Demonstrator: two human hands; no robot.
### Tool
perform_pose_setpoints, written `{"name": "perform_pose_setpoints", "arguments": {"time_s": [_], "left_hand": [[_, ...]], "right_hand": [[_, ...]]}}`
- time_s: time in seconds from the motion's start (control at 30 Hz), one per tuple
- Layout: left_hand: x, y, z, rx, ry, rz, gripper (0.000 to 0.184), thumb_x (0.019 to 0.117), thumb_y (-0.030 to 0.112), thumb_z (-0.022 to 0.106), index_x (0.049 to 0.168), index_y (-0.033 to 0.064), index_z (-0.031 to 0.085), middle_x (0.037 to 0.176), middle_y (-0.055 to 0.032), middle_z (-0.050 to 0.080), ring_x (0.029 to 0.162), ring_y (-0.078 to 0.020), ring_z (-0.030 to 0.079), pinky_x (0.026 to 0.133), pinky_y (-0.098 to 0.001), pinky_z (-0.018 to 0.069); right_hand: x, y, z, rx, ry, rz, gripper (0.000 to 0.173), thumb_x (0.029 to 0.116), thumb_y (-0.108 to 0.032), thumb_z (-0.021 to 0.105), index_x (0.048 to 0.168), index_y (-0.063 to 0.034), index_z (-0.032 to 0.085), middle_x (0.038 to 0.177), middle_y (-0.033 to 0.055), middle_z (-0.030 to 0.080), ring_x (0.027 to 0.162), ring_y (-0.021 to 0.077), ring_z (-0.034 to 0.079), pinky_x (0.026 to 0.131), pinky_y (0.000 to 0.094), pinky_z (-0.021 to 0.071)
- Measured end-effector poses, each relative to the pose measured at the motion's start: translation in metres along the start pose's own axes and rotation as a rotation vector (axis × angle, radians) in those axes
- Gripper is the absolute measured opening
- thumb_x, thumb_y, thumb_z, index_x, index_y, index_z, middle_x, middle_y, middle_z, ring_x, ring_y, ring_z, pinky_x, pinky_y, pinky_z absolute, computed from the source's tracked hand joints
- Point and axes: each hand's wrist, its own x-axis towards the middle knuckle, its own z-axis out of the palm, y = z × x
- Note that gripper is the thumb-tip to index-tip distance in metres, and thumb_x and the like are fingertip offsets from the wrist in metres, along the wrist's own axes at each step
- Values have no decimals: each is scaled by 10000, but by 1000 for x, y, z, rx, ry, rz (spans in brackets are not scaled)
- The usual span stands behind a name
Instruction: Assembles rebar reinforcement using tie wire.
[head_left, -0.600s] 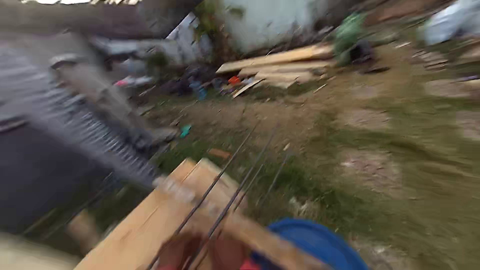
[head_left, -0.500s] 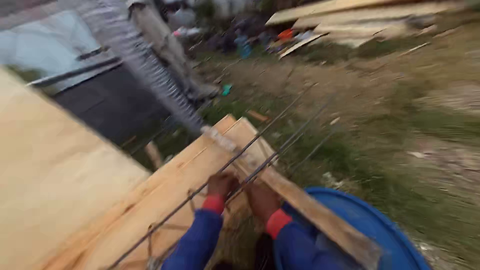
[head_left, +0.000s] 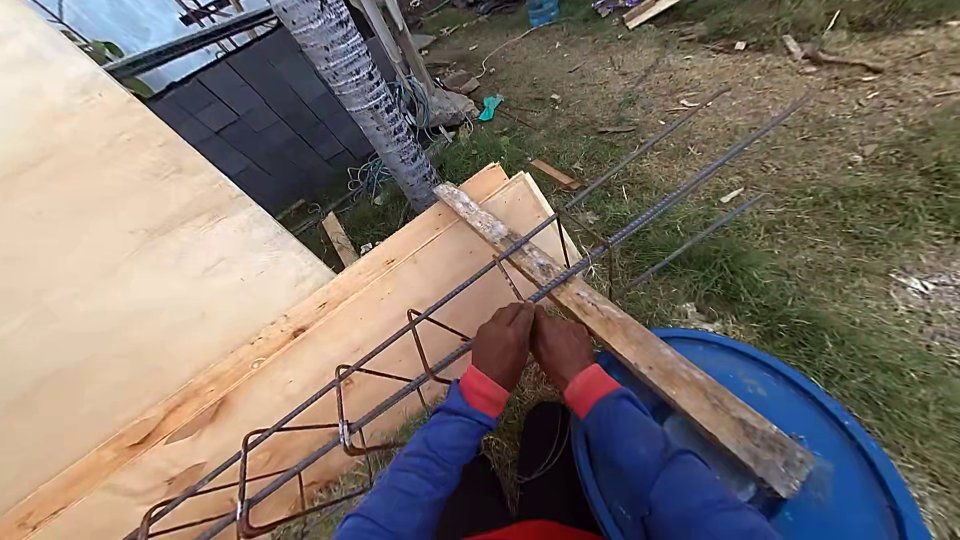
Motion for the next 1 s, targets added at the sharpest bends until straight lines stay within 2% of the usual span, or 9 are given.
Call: {"name": "perform_pose_setpoints", "arguments": {"time_s": [0.1, 0.2, 0.3, 0.47, 0.57, 0.67, 0.73, 0.87, 1.0], "left_hand": [[-17, -5, 12, -16, 54, 53, 371, 926, -43, 633, 1287, 15, 693, 1277, -159, 695, 1167, -285, 696, 933, -425, 610], [-24, -9, 20, -59, 121, 63, 417, 928, -41, 633, 1336, 38, 667, 1331, -141, 671, 1211, -258, 673, 967, -398, 599], [-25, -12, 26, -82, 215, 18, 428, 1008, 55, 573, 1431, -3, 550, 1310, -136, 691, 1083, -236, 735, 879, -383, 628], [-23, -16, 36, -92, 311, -8, 519, 1003, 74, 566, 1485, -54, 419, 1149, -113, 755, 927, -226, 761, 766, -372, 636], [-21, -16, 36, -103, 356, -11, 455, 1014, 97, 578, 1430, -65, 485, 1126, -117, 757, 882, -217, 760, 739, -362, 635], [-20, -12, 35, -151, 383, -60, 506, 963, 107, 625, 1405, -98, 491, 1078, -159, 741, 790, -232, 747, 689, -374, 633], [-22, -9, 38, -189, 426, -108, 497, 933, 106, 650, 1355, -124, 523, 1046, -192, 737, 787, -253, 755, 684, -390, 639], [-22, -1, 49, -238, 523, -149, 369, 914, 155, 715, 1207, -51, 629, 1096, -152, 735, 930, -220, 753, 765, -367, 649], [-14, 2, 56, -196, 562, -145, 305, 967, 212, 695, 1213, 32, 706, 1027, -84, 758, 898, -197, 731, 752, -349, 624]], "right_hand": [[0, 0, 1, 0, 28, 4, 381, 1094, -340, 395, 1277, -100, 627, 967, 150, 739, 973, 355, 727, 839, 539, 562], [-8, 0, -1, -34, -16, 35, 361, 1094, -312, 407, 1337, -109, 581, 1005, 158, 733, 981, 366, 724, 844, 549, 572], [-34, -3, -17, -121, -172, 126, 396, 1077, -258, 405, 1409, -73, 518, 1091, 196, 717, 1058, 388, 705, 890, 572, 557], [-87, 4, -47, -340, -188, 91, 339, 1062, -226, 399, 1264, -61, 616, 992, 214, 723, 958, 426, 717, 794, 602, 562], [-85, -21, -87, -462, -90, -118, 259, 1050, -227, 446, 1042, -87, 663, 799, 143, 695, 784, 365, 718, 658, 552, 557], [-49, -73, -127, -600, -149, -313, 148, 989, -198, 582, 949, -93, 678, 760, 104, 668, 747, 328, 694, 632, 536, 540], [-16, -95, -139, -665, -193, -403, 158, 967, -209, 605, 887, -91, 672, 754, 108, 658, 745, 331, 685, 614, 549, 531], [38, -111, -151, -675, -336, -386, 221, 976, -263, 590, 822, -130, 676, 761, 83, 645, 746, 299, 663, 609, 563, 517], [66, -123, -151, -691, -459, -410, 235, 981, -285, 617, 813, -138, 688, 748, 67, 642, 723, 271, 650, 617, 563, 515]]}}
